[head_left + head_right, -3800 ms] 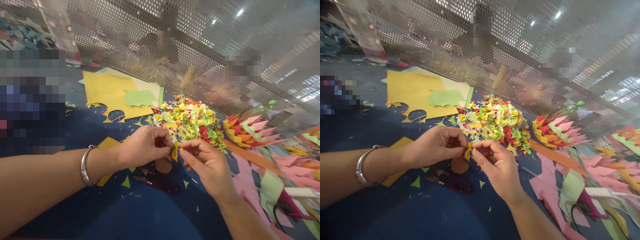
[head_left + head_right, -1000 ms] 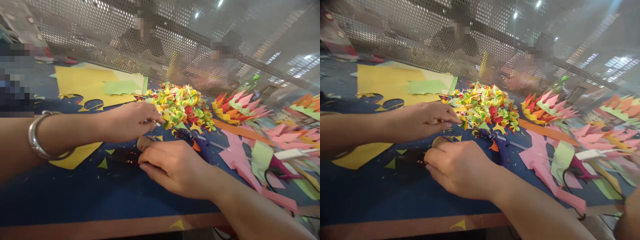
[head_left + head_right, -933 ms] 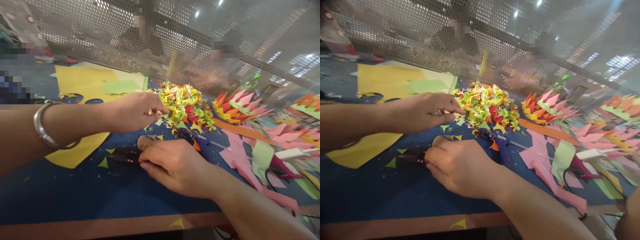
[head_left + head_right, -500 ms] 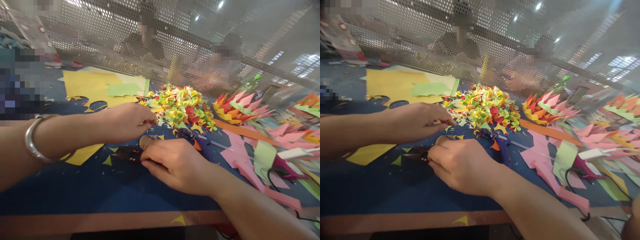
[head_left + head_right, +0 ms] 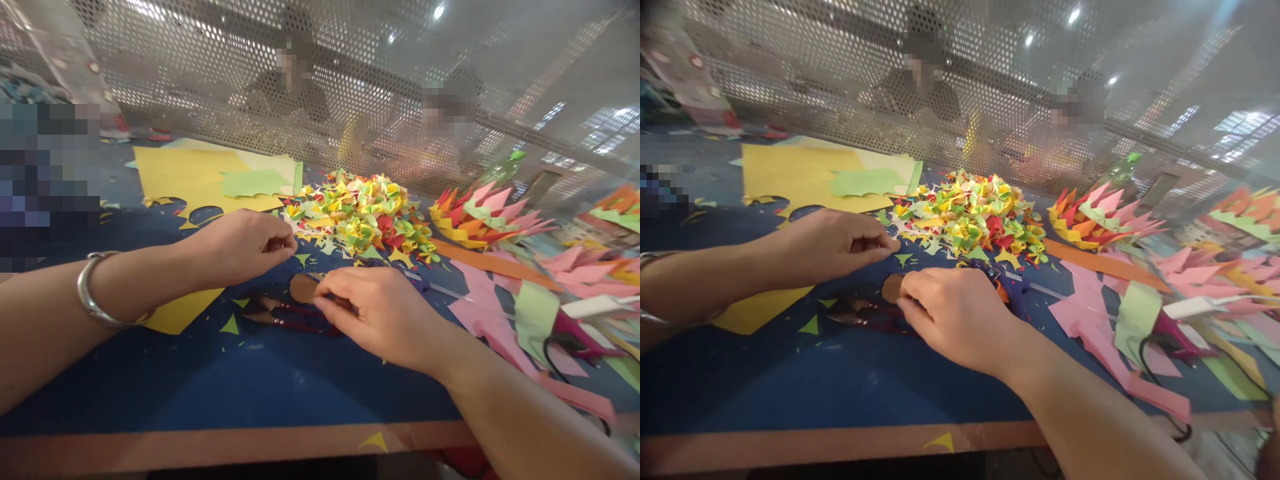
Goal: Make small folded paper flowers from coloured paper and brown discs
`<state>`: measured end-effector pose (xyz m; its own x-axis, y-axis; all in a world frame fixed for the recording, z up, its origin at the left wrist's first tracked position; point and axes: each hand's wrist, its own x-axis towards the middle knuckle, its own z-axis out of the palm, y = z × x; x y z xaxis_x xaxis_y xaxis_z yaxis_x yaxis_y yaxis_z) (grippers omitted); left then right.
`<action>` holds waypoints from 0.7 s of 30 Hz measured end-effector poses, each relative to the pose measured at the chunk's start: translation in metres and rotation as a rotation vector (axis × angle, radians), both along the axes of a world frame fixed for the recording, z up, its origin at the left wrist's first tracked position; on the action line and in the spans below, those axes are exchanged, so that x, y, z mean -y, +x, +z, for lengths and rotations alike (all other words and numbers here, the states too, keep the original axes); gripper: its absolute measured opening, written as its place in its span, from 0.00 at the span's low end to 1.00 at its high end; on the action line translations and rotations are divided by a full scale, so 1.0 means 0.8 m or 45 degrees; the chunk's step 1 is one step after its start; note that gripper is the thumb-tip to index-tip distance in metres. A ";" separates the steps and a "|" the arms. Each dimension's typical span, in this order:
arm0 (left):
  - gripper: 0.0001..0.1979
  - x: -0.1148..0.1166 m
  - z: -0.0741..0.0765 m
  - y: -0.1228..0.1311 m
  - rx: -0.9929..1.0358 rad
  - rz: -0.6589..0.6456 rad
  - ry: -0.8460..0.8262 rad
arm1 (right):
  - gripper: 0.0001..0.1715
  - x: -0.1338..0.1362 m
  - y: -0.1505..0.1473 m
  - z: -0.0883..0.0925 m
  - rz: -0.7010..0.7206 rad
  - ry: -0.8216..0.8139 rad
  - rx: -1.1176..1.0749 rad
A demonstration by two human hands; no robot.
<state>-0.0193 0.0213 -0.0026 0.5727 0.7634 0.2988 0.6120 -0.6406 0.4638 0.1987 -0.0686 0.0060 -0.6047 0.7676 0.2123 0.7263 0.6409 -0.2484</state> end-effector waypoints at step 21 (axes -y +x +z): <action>0.09 0.002 0.005 0.000 -0.124 0.108 0.008 | 0.11 -0.009 -0.003 0.011 -0.448 -0.134 0.175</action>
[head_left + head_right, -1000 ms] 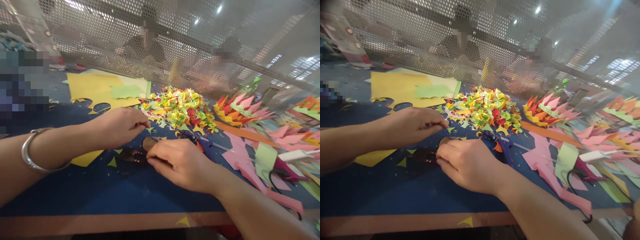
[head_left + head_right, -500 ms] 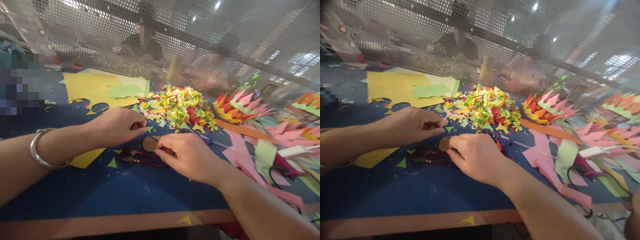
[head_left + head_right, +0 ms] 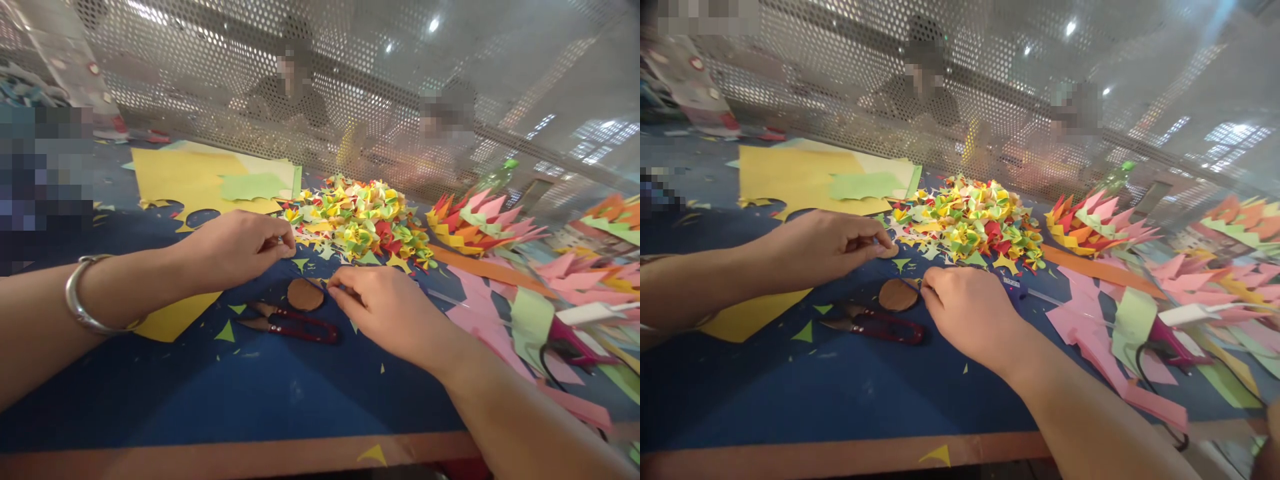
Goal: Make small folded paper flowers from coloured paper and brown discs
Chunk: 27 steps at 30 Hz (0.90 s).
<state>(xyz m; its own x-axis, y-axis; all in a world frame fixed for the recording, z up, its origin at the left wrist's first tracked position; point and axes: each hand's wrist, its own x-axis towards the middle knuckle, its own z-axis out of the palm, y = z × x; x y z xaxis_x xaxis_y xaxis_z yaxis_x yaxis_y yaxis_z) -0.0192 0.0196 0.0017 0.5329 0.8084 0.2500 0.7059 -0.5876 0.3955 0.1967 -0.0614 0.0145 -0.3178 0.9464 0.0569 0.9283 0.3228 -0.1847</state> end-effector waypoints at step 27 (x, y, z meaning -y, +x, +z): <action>0.20 -0.010 -0.005 -0.003 -0.020 -0.011 0.234 | 0.15 0.003 0.000 0.004 -0.114 0.028 0.060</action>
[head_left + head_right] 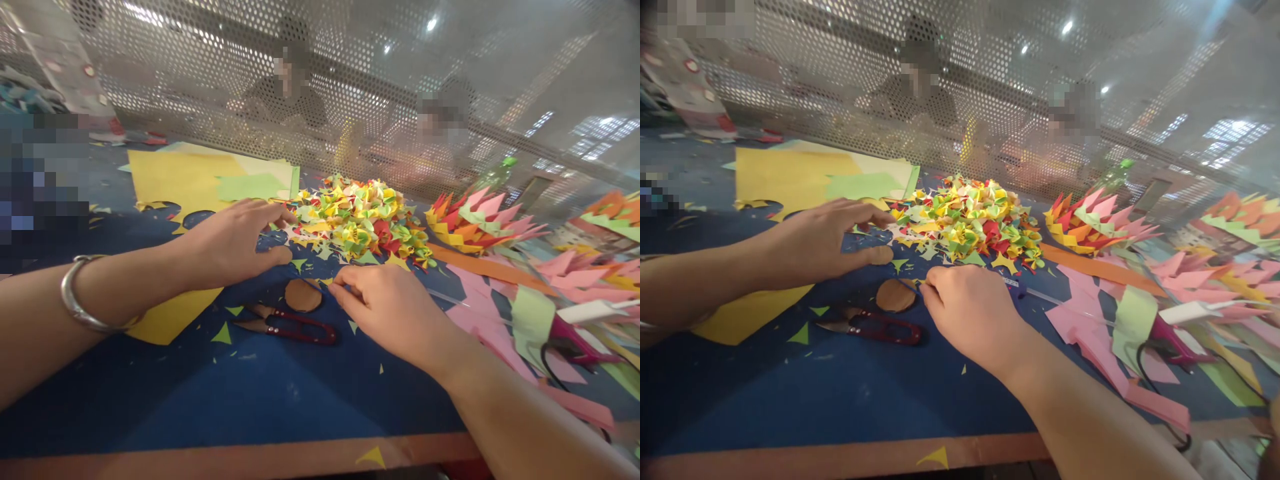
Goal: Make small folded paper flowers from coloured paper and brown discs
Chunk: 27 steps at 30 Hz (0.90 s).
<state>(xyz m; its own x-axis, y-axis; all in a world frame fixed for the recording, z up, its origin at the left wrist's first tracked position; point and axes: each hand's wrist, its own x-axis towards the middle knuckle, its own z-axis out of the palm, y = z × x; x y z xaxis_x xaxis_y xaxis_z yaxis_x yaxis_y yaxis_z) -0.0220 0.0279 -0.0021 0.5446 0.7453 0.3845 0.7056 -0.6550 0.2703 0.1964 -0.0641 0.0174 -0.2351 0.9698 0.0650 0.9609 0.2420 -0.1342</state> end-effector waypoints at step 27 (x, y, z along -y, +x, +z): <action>0.42 -0.122 -0.032 -0.075 -0.009 0.692 -0.204 | 0.13 0.004 -0.002 -0.009 0.097 0.029 -0.188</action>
